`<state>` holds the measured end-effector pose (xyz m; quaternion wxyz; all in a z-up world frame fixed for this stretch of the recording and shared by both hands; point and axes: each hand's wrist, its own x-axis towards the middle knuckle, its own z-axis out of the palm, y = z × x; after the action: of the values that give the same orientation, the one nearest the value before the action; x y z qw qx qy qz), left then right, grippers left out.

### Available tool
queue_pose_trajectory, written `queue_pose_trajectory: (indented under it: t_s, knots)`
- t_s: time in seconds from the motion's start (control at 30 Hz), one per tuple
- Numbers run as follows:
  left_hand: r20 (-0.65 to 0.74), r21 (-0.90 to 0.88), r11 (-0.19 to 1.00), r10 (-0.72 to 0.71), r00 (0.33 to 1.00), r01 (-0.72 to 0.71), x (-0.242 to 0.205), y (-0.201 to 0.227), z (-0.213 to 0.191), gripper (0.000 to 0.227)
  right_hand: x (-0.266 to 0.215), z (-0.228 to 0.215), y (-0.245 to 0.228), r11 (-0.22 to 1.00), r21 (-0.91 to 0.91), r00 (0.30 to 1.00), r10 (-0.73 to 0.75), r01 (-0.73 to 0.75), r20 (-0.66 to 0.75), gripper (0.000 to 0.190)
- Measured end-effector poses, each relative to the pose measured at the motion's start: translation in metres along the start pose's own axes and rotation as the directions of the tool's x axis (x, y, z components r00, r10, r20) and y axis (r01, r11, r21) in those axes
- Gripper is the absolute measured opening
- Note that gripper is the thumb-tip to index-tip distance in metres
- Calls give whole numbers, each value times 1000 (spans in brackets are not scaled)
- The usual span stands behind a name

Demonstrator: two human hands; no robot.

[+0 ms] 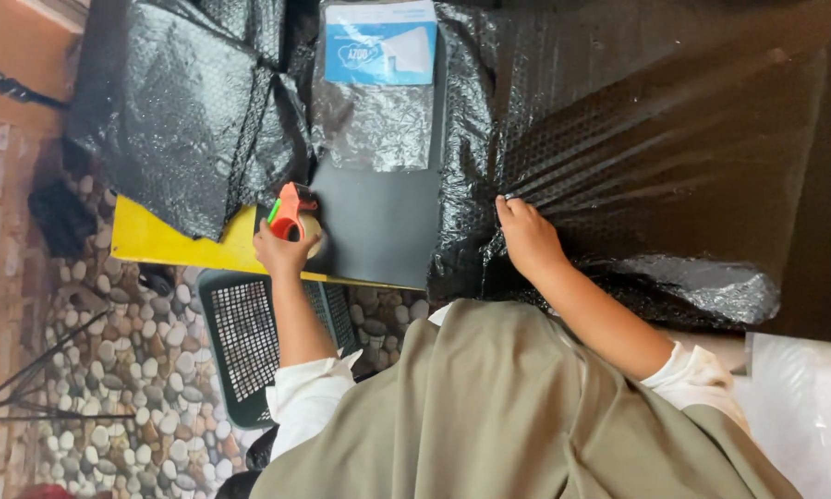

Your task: Wrapping a blue tote bag with black bubble wrap and sealing it with tape.

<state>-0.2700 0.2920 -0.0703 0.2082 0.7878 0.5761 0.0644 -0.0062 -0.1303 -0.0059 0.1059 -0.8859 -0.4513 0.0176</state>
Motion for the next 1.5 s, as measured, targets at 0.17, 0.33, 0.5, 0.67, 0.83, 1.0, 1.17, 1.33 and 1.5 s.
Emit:
queue_pose_trajectory:
  t_s: [0.17, 0.33, 0.5, 0.67, 0.83, 1.0, 1.17, 1.33, 1.5]
  knots:
    - [223, -611, 787, 68, 972, 85, -60, 93, -4, 129, -16, 2, -26, 982, -184, 981, -80, 48, -174, 60]
    - [261, -962, 242, 688, 677, 125, -139, 239, 20, 104, -39, -29, -42, 995, -18, 982, -95, 99, 163, 81]
    - [294, -956, 250, 837, 462, 155, -185, 329, 68, 102, -39, 5, -27, 992, -34, 936, -101, 119, 338, 116]
    - [501, -827, 562, 740, 449, -4, -201, 346, 75, 114, -46, -5, -17, 981, 113, 958, -180, 157, 226, 91]
    - [295, -922, 354, 905, 306, -159, -189, 326, 126, 106, -61, -101, 10, 528, 848, 982, -177, 39, 65, 30]
    - [315, -907, 373, 909, 272, -195, -199, 332, 113, 93, -34, -149, 87, 875, 478, 863, 184, 75, -471, 33]
    - [332, -891, 394, 905, 267, -227, -194, 329, 115, 89, -7, -132, 123, 985, 170, 788, 103, 3, -608, 48]
    - [365, -857, 447, 877, 312, -255, -195, 325, 122, 92, 1, -122, 115, 986, 159, 776, 68, 42, -627, 33]
    - [386, -832, 481, 860, 333, -278, -197, 327, 121, 93, 1, -107, 121, 962, 268, 749, 146, 45, -646, 24]
